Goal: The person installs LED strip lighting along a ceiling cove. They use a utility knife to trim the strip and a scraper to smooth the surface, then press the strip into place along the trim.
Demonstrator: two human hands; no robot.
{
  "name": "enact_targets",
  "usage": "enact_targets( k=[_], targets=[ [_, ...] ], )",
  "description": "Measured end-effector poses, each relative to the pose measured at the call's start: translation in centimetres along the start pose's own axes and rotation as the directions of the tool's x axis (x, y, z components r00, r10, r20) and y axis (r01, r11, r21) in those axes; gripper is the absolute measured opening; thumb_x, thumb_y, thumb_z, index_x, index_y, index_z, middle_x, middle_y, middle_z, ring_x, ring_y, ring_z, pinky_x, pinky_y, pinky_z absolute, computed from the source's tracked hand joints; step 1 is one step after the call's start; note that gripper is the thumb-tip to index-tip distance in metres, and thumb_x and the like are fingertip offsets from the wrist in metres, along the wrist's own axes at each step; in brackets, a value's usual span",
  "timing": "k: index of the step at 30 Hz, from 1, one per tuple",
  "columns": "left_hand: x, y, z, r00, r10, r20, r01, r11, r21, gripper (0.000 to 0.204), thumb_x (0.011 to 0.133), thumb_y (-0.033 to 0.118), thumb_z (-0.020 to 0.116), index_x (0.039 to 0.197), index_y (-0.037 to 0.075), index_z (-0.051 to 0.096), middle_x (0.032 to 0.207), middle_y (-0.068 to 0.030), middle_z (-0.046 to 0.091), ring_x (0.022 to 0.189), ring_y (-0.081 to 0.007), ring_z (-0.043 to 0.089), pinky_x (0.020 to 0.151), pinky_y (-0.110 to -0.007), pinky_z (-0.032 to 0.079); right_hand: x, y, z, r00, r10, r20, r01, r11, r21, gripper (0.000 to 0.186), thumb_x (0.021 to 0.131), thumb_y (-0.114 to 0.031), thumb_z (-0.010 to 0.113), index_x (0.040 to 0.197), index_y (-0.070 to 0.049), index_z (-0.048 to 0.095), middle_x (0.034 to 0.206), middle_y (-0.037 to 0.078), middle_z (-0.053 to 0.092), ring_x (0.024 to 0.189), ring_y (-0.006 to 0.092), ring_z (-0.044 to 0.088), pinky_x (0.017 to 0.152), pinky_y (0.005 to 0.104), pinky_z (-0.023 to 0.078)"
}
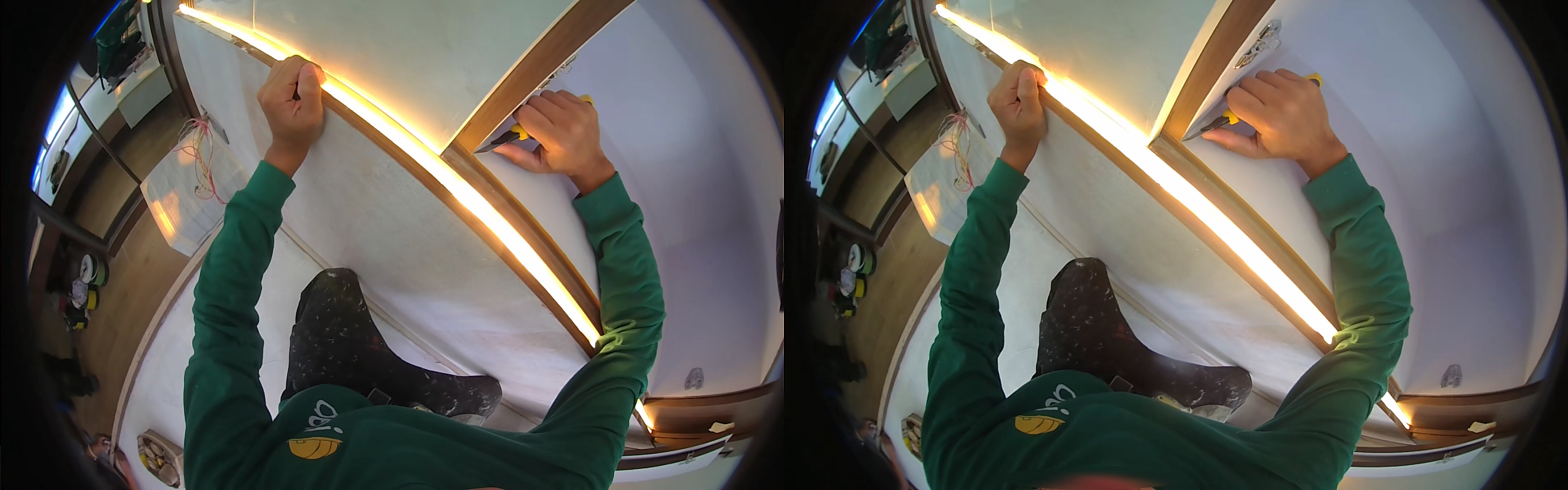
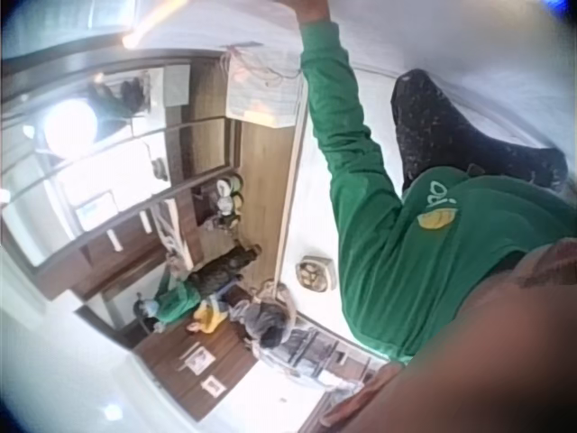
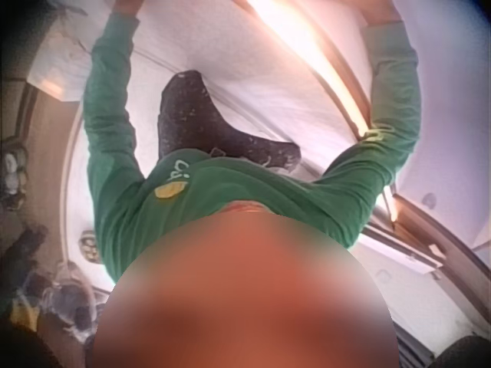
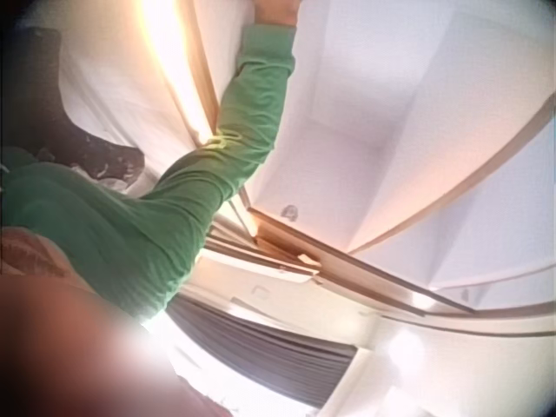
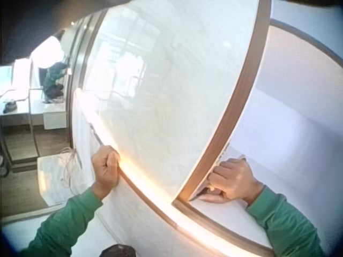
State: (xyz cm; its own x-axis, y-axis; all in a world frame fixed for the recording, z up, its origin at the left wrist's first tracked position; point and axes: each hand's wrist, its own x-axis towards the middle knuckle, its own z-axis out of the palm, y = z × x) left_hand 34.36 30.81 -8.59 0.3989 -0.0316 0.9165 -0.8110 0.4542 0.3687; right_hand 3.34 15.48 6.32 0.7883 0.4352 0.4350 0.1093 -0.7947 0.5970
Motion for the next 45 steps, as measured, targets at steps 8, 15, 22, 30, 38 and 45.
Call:
enact_targets(
  k=[8,15,22,30,38,45],
  targets=[
    [-0.2,-0.4,0.2,1.000,-0.007,0.003,0.007,1.000,-0.002,0.028,0.101,0.011,0.055,0.076,0.001,0.062,0.070,-0.0066,0.060,0.067,-0.0209,0.052,0.061,-0.035,0.042,-0.2,0.6,0.3,0.998,-0.029,0.053,0.031,0.999,-0.038,0.051,0.083,-0.055,0.083,0.074,-0.016,0.053,0.065,0.000,0.055,0.055,0.0198,0.057,0.049,0.0344,0.044],
    [-0.3,-0.8,0.1,0.999,0.020,0.032,-0.020,1.000,0.000,0.033,0.104,0.016,0.055,0.075,0.002,0.062,0.070,-0.0063,0.062,0.067,-0.0213,0.055,0.062,-0.035,0.043,-0.5,1.7,0.1,0.988,-0.087,0.131,0.090,0.996,-0.019,0.048,0.087,-0.055,0.080,0.075,-0.016,0.054,0.065,-0.001,0.057,0.057,0.0201,0.059,0.052,0.0347,0.049],
    [-0.3,-0.5,0.3,1.000,0.009,0.004,-0.008,1.000,-0.028,0.029,0.102,0.011,0.056,0.074,0.003,0.061,0.071,-0.0067,0.062,0.067,-0.0228,0.056,0.062,-0.035,0.044,-0.5,2.3,-0.7,0.981,-0.084,0.173,0.101,0.991,-0.090,0.047,0.088,-0.051,0.081,0.078,-0.014,0.054,0.067,0.001,0.055,0.061,0.0206,0.060,0.058,0.0358,0.051],
    [0.0,-0.2,0.4,0.999,0.050,-0.003,-0.050,0.999,0.005,0.025,0.097,0.007,0.057,0.073,0.003,0.059,0.068,-0.0064,0.057,0.066,-0.0234,0.052,0.061,-0.038,0.042,0.6,2.0,-4.6,0.982,-0.034,0.188,0.056,0.992,-0.115,0.049,0.085,-0.051,0.084,0.076,-0.014,0.053,0.067,0.000,0.051,0.059,0.0207,0.053,0.053,0.0340,0.043],
    [0.0,-0.2,0.5,0.998,0.066,0.010,-0.067,0.998,0.018,0.024,0.097,0.006,0.056,0.074,0.003,0.059,0.069,-0.0077,0.059,0.068,-0.0258,0.053,0.063,-0.039,0.044,0.9,-3.1,-10.2,0.944,0.147,0.296,-0.111,0.985,-0.135,0.046,0.090,-0.050,0.080,0.077,-0.014,0.054,0.066,0.000,0.052,0.055,0.0219,0.052,0.050,0.0353,0.040],
    [0.0,0.0,0.5,0.997,0.053,0.049,-0.056,0.997,0.062,0.027,0.101,0.010,0.053,0.075,0.003,0.058,0.073,-0.0090,0.061,0.072,-0.0278,0.055,0.067,-0.040,0.045,1.4,-7.3,-15.5,0.207,0.702,0.681,-0.937,0.343,-0.069,0.037,0.107,-0.041,0.063,0.089,-0.009,0.057,0.066,0.003,0.058,0.053,0.0186,0.057,0.052,0.0341,0.045]
  ],
)
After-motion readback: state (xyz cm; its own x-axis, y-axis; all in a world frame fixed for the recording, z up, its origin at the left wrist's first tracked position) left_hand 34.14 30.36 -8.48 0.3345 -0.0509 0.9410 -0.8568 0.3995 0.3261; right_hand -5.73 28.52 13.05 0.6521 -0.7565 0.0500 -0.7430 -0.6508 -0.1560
